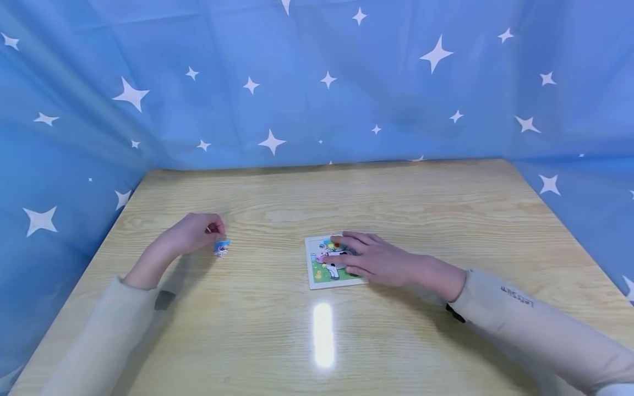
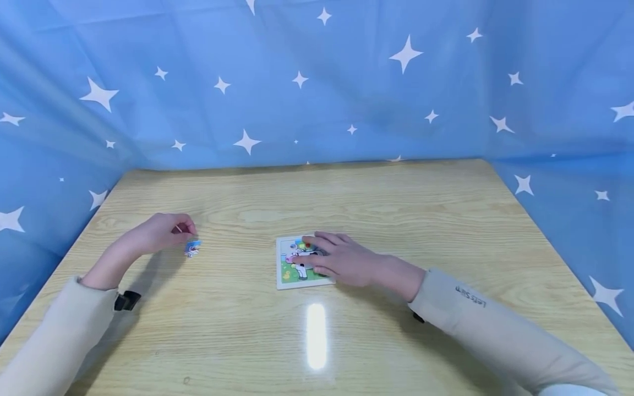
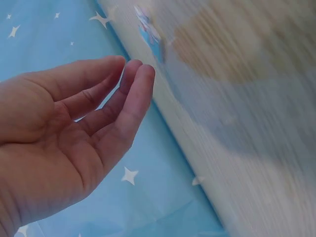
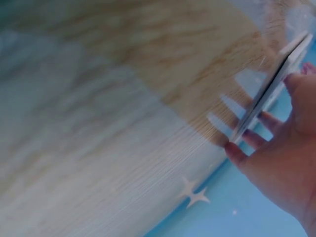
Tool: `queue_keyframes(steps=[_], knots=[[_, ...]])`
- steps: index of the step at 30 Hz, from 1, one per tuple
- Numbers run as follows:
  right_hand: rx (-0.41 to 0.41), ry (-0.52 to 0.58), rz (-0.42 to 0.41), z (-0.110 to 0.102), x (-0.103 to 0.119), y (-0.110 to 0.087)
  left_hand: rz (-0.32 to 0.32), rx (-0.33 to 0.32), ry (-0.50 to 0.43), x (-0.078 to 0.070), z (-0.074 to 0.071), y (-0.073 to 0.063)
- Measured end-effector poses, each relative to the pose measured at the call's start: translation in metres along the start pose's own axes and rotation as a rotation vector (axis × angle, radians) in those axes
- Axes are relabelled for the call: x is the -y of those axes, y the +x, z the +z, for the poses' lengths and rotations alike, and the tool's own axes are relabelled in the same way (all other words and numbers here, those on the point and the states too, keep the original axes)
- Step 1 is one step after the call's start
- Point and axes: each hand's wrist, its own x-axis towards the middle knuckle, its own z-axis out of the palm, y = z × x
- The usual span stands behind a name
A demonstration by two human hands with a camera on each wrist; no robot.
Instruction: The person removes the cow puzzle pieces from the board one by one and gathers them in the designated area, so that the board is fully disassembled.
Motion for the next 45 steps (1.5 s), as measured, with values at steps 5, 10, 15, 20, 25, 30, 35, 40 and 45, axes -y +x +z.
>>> queue_keyframes(steps=[5, 10, 15, 20, 25, 30, 35, 40, 45], knots=[[0.003, -0.005, -0.016, -0.001, -0.001, 0.002, 0.046, -0.003, 0.011, -0.009, 0.003, 0.001], [-0.045, -0.182, -0.07, 0.021, -0.027, 0.004, 0.08, 0.014, 0.001, -0.018, 0.008, 0.005], [-0.065, -0.224, -0.076, 0.024, -0.031, 0.003, 0.104, 0.034, -0.036, -0.029, 0.011, 0.009], [-0.025, -0.107, 0.001, -0.005, 0.003, 0.002, 0.117, 0.046, -0.069, -0.04, 0.017, 0.011], [0.025, -0.106, 0.06, -0.018, 0.023, 0.004, 0.153, 0.064, -0.072, -0.047, 0.026, 0.015], [0.017, -0.078, 0.083, -0.018, 0.023, 0.005, 0.2, 0.041, -0.062, -0.056, 0.033, 0.02], [-0.022, -0.029, 0.101, -0.012, 0.015, 0.002, 0.23, 0.023, -0.061, -0.067, 0.041, 0.023], [-0.041, -0.031, 0.127, 0.002, -0.005, 0.001, 0.246, 0.018, -0.055, -0.076, 0.049, 0.029], [-0.066, -0.08, 0.091, 0.011, -0.018, 0.0, 0.247, 0.024, -0.067, -0.087, 0.057, 0.034]])
